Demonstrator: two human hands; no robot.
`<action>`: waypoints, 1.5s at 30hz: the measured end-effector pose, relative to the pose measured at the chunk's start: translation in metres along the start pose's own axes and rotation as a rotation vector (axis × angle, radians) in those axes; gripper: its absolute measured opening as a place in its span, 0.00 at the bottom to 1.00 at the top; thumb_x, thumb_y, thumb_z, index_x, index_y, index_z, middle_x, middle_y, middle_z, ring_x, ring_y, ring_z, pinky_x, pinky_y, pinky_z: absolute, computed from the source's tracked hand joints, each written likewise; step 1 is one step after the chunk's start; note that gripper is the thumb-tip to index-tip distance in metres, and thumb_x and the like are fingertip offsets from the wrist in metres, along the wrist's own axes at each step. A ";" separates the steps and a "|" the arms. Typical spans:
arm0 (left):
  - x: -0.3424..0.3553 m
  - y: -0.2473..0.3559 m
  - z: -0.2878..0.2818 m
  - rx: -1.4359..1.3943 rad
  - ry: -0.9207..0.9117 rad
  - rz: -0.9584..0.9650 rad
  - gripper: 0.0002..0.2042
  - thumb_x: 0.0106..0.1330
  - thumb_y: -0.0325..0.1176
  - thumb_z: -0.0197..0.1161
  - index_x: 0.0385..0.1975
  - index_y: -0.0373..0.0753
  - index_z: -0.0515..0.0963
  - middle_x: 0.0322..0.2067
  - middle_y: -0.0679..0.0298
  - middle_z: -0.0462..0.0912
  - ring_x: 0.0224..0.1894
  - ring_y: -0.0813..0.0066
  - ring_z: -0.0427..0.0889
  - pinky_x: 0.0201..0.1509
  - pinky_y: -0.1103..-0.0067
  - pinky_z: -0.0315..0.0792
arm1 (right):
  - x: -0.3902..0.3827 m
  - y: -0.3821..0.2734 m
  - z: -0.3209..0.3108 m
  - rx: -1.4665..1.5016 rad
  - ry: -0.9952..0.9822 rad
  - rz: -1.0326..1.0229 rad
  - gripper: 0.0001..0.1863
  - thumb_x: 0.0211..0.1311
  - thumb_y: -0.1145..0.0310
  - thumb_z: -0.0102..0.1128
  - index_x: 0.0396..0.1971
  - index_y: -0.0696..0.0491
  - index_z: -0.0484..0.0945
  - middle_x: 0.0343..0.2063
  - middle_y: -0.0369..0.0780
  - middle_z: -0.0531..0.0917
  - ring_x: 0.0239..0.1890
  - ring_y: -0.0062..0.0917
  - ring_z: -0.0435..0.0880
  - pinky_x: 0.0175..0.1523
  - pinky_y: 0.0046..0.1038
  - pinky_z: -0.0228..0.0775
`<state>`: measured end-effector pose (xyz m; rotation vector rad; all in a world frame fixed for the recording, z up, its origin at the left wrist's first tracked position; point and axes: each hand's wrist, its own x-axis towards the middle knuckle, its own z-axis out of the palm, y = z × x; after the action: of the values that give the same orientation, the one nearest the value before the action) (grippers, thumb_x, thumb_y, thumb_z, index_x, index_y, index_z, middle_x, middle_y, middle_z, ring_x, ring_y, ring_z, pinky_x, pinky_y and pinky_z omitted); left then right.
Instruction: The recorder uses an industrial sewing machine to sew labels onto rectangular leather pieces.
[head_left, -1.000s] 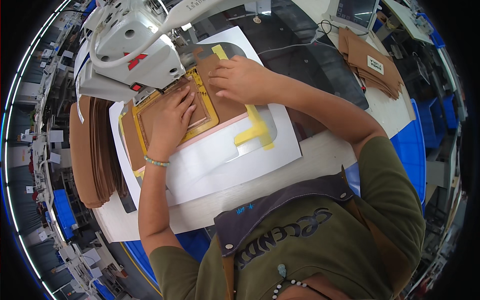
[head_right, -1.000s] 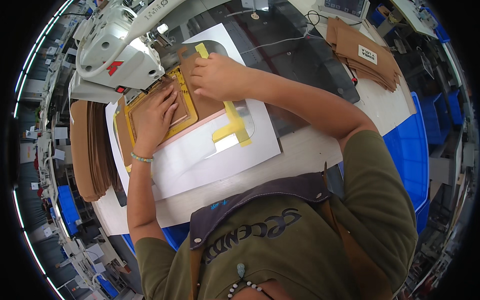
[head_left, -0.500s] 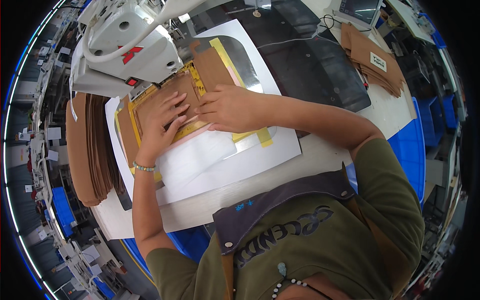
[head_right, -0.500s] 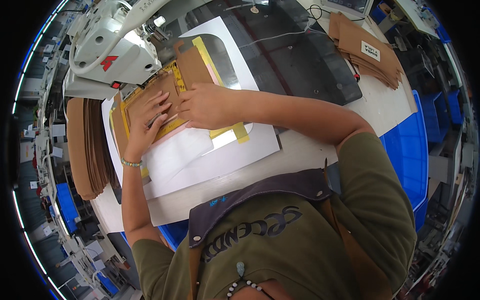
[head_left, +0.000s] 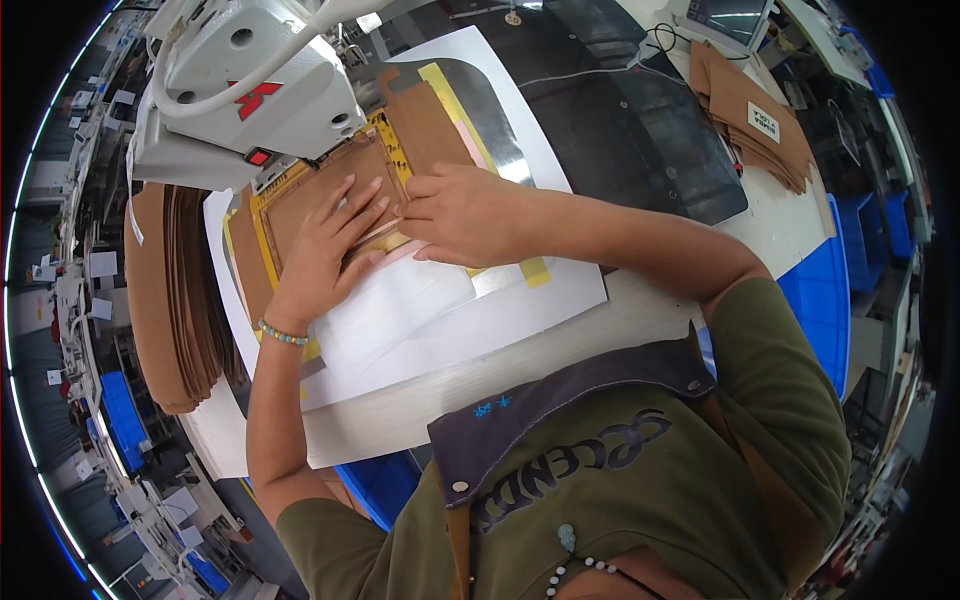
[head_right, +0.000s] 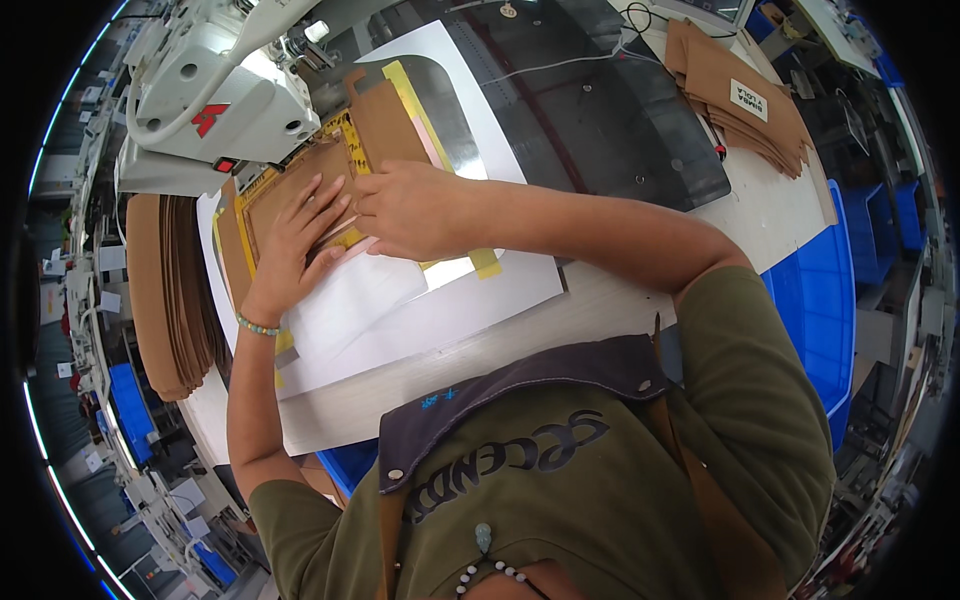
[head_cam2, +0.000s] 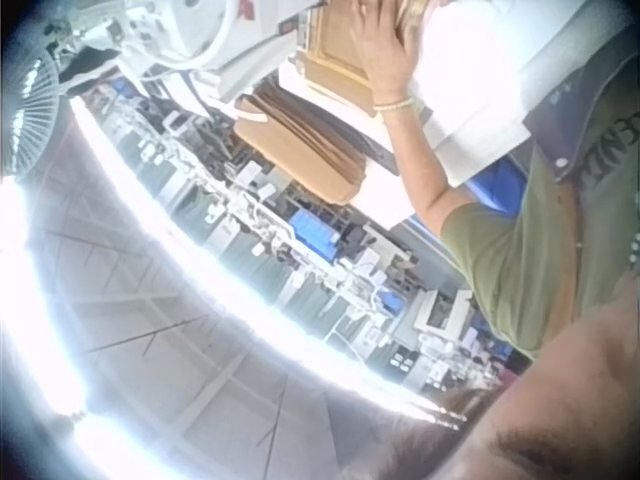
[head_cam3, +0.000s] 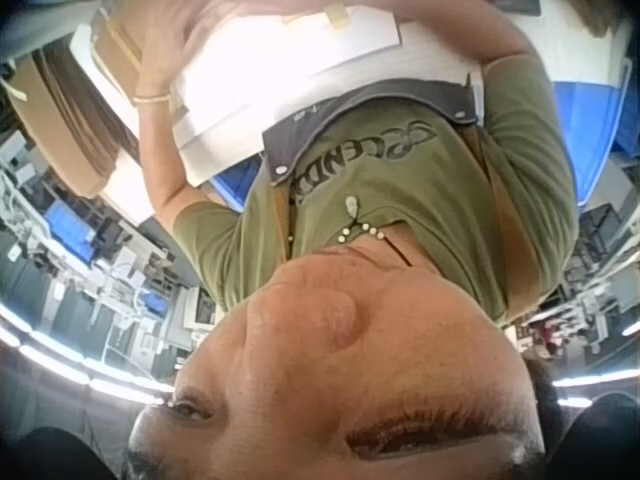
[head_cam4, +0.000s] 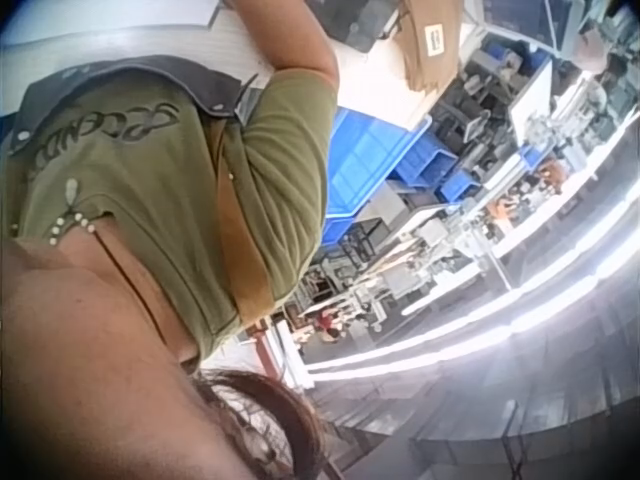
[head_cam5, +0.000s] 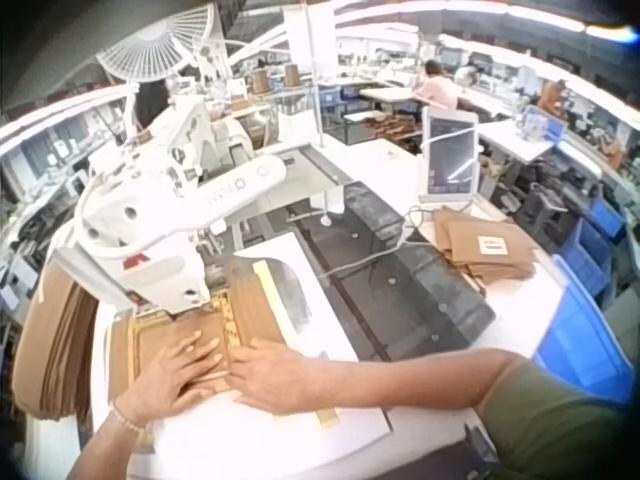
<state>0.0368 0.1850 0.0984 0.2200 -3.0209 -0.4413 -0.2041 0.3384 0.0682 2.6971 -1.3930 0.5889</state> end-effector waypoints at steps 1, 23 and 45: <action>0.001 0.000 0.000 0.006 -0.004 -0.003 0.31 0.68 0.42 0.68 0.71 0.40 0.77 0.78 0.60 0.70 0.81 0.48 0.62 0.81 0.57 0.61 | 0.000 0.000 0.001 -0.012 0.030 -0.005 0.20 0.75 0.51 0.63 0.50 0.53 0.85 0.44 0.36 0.86 0.55 0.29 0.78 0.59 0.34 0.69; 0.021 -0.036 -0.005 0.057 -0.023 0.066 0.43 0.62 0.57 0.74 0.77 0.46 0.71 0.81 0.60 0.64 0.83 0.47 0.57 0.83 0.56 0.57 | -0.005 0.030 0.014 -0.067 0.099 0.107 0.24 0.80 0.49 0.57 0.61 0.51 0.84 0.64 0.38 0.84 0.67 0.30 0.75 0.70 0.36 0.65; 0.044 -0.071 0.005 -0.042 0.083 -0.071 0.27 0.74 0.41 0.67 0.70 0.34 0.77 0.75 0.52 0.74 0.76 0.50 0.71 0.82 0.64 0.59 | -0.010 0.041 0.008 0.029 0.168 0.159 0.18 0.76 0.53 0.61 0.49 0.52 0.90 0.63 0.41 0.83 0.71 0.35 0.72 0.74 0.43 0.60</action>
<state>0.0019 0.1120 0.0755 0.3356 -2.9274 -0.4880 -0.2392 0.3205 0.0521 2.5051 -1.5725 0.8313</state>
